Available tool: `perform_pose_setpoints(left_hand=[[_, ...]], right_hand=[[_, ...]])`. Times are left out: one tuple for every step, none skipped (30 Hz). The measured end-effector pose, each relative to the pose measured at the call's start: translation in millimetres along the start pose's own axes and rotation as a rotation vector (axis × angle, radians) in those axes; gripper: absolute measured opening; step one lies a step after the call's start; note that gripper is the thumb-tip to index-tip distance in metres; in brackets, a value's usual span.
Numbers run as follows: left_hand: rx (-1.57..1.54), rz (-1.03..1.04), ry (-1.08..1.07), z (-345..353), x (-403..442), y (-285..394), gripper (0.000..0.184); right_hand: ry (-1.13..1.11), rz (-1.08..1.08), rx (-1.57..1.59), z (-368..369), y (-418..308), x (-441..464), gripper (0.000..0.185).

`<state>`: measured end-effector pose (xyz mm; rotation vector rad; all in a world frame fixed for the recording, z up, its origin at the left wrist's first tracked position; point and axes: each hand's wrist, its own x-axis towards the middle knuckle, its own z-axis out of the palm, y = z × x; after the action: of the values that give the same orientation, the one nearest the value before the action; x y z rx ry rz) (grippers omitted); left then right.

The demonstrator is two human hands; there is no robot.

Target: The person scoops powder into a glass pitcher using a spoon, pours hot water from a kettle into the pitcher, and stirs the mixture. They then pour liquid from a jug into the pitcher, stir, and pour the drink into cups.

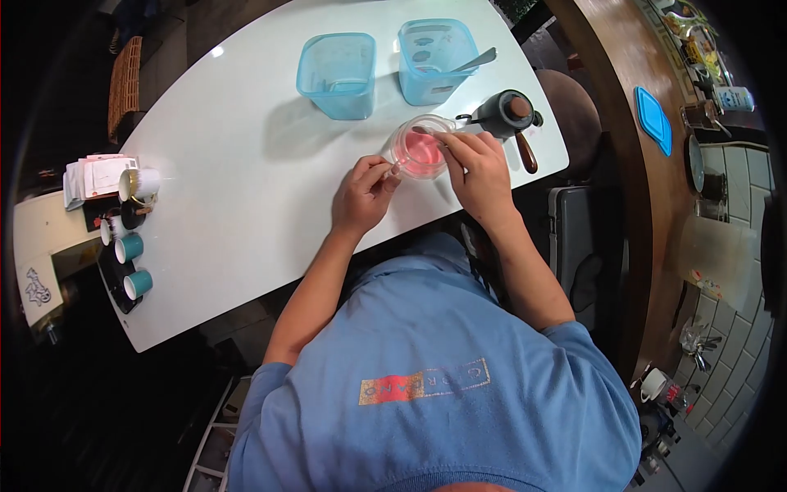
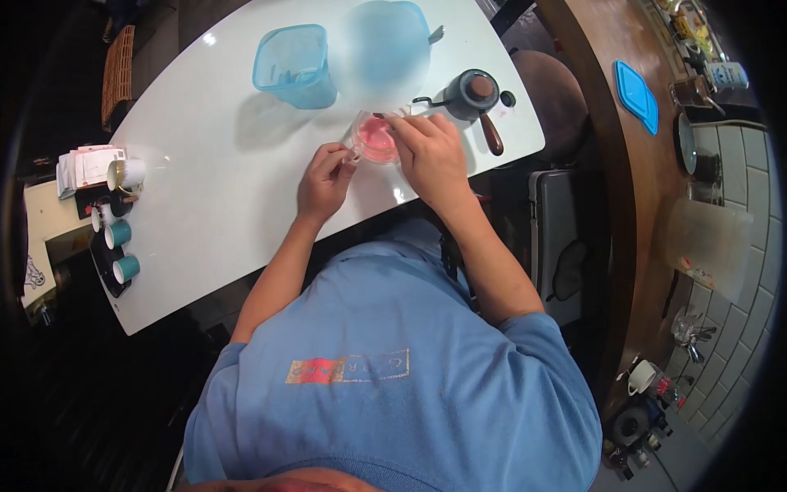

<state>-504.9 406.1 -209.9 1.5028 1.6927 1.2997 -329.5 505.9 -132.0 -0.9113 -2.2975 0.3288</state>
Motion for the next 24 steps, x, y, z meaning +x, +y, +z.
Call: perform_pose_setpoints(left_hand=[[0.011,0.004,-0.003,1.0,0.1,-0.7,0.025],[0.009,0.01,0.014,2.4,-0.6,-2.3,0.026],[0.006,0.014,0.031,4.1,-1.8,-4.6,0.026],[0.017,0.018,0.034,6.2,-1.4,-9.5,0.026],[-0.019,0.043,0.044,8.3,-1.8,-14.9,0.027],[-0.055,0.066,0.054,9.1,-2.2,-15.3,0.028],[-0.043,0.066,0.056,10.4,-2.1,-15.6,0.028],[-0.072,0.057,0.076,11.6,-2.3,-15.7,0.026],[-0.102,0.047,0.096,11.6,-2.3,-15.6,0.024],[-0.094,0.045,0.094,11.3,-2.3,-15.7,0.024],[-0.104,0.029,0.097,11.8,-2.7,-15.6,0.024],[-0.116,0.014,0.101,12.6,-3.0,-15.9,0.024],[-0.114,0.019,0.104,13.3,-1.1,-17.0,0.024],[-0.127,0.005,0.104,13.7,-1.8,-18.1,0.024],[-0.14,-0.011,0.105,13.7,-3.3,-18.9,0.025],[-0.137,-0.012,0.109,13.3,-4.4,-19.5,0.025],[-0.143,-0.005,0.097,12.7,-4.4,-20.4,0.025],[-0.149,0.004,0.085,11.9,-2.8,-20.0,0.026],[-0.147,0.004,0.093,11.3,-1.9,-20.1,0.026],[-0.149,-0.001,0.089,10.8,-2.2,-20.4,0.026],[-0.151,-0.005,0.085,10.2,-1.9,-18.5,0.026],[-0.15,-0.008,0.092,9.8,-1.9,-16.2,0.026],[-0.142,-0.008,0.083,9.2,-1.8,-13.7,0.026],[-0.133,-0.008,0.072,8.6,-2.2,-12.6,0.025]], right_hand=[[-0.009,-0.02,0.022,-0.3,1.6,2.0,0.023],[-0.001,-0.019,0.03,-0.3,3.1,2.9,0.023],[-0.033,-0.037,0.073,-0.2,4.7,3.3,0.024],[-0.065,-0.06,0.115,-0.3,7.5,4.7,0.024],[-0.087,-0.097,0.15,-2.4,9.5,6.9,0.022],[-0.084,-0.099,0.161,-5.8,11.0,8.3,0.022],[-0.144,-0.106,0.182,-9.7,12.4,10.4,0.018],[-0.203,-0.112,0.203,-12.7,13.7,12.3,0.015],[-0.197,-0.113,0.212,-14.4,15.4,14.6,0.015],[-0.23,-0.12,0.142,-16.0,17.7,16.5,0.016],[-0.266,-0.124,0.072,-16.5,19.2,16.1,0.016],[-0.267,-0.122,0.075,-15.5,20.1,15.2,0.016],[-0.238,-0.14,0.041,-13.6,21.8,16.8,0.017],[-0.213,-0.157,0.01,-11.6,22.6,17.1,0.017],[-0.214,-0.16,0.012,-9.8,23.1,17.3,0.017],[-0.184,-0.19,0.05,-7.9,23.1,18.3,0.017],[-0.152,-0.221,0.088,-6.3,23.0,19.7,0.017],[-0.15,-0.23,0.09,-4.7,22.9,20.4,0.017],[-0.169,-0.225,0.16,-3.4,22.4,19.4,0.016],[-0.192,-0.217,0.232,-2.5,21.5,17.1,0.015],[-0.196,-0.222,0.235,-5.4,20.1,17.5,0.015],[-0.262,-0.196,0.25,-11.4,18.6,20.0,0.015],[-0.329,-0.17,0.266,-14.7,18.6,21.3,0.014],[-0.331,-0.175,0.269,-14.0,21.1,20.7,0.014]])
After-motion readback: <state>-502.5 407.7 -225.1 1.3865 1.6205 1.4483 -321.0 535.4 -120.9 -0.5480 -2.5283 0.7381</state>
